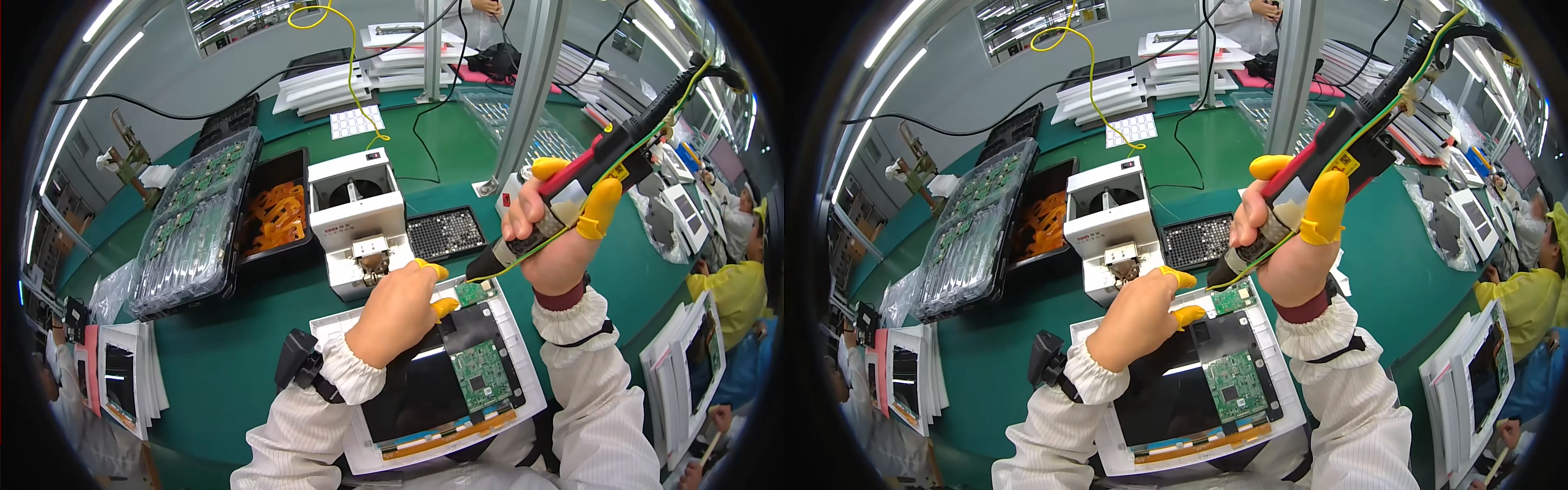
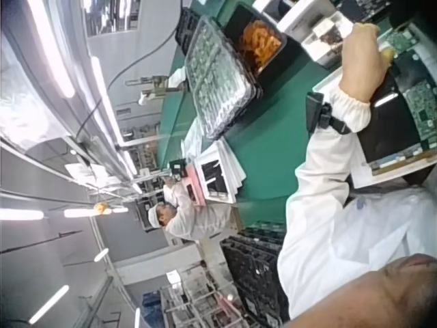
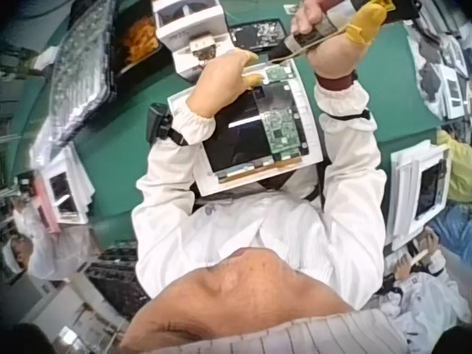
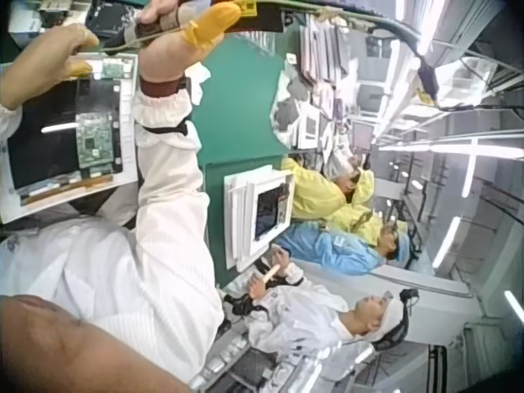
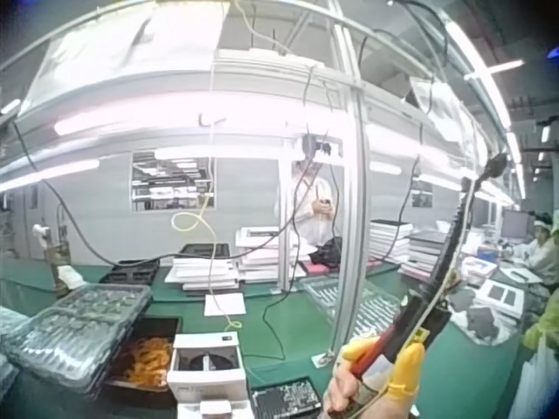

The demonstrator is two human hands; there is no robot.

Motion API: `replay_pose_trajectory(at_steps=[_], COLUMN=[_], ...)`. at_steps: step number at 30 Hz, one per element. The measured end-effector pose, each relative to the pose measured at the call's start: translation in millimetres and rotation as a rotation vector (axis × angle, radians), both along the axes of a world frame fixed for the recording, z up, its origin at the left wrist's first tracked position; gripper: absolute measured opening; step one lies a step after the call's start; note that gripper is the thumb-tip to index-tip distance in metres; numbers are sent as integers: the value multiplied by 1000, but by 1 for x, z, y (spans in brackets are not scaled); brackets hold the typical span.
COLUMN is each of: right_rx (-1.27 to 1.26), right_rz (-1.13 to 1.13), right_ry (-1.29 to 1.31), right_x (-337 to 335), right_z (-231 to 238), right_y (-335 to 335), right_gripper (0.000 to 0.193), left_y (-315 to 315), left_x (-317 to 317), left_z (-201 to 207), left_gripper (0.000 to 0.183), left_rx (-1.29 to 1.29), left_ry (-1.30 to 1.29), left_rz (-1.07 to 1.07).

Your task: Assembling a circuit board and screen components into a plastic housing using an electric screwdriver.

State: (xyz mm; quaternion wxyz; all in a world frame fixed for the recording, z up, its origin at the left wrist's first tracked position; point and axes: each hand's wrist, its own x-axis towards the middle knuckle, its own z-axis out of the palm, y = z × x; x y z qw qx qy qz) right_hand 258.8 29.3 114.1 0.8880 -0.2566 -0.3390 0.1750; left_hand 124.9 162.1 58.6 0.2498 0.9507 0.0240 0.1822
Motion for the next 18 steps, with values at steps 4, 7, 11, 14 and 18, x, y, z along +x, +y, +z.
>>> replay_pose_trajectory(at_steps=[4,7,11,14,18], right_rx=[-16,-14,-22,-34,-238], right_rz=[35,63,55,84,54], right_ry=[-35,-53,-61,-75,-123], right_x=[-10,-14,-20,-23,-26], right_z=[-1,-5,-8,-11,-19], right_y=[-4,-3,0,3,2], right_gripper=[69,68,67,65,80], left_y=[-10,-11,-11,-10,0], left_x=[1,3,2,2,-10], left_z=[2,0,1,-1,-4], left_gripper=[24,21,12,10,11], left_rx=[-86,-92,29,73,157], left_ry=[-75,-45,-16,-25,-36], left_rz=[-78,-67,-26,-41,-65])
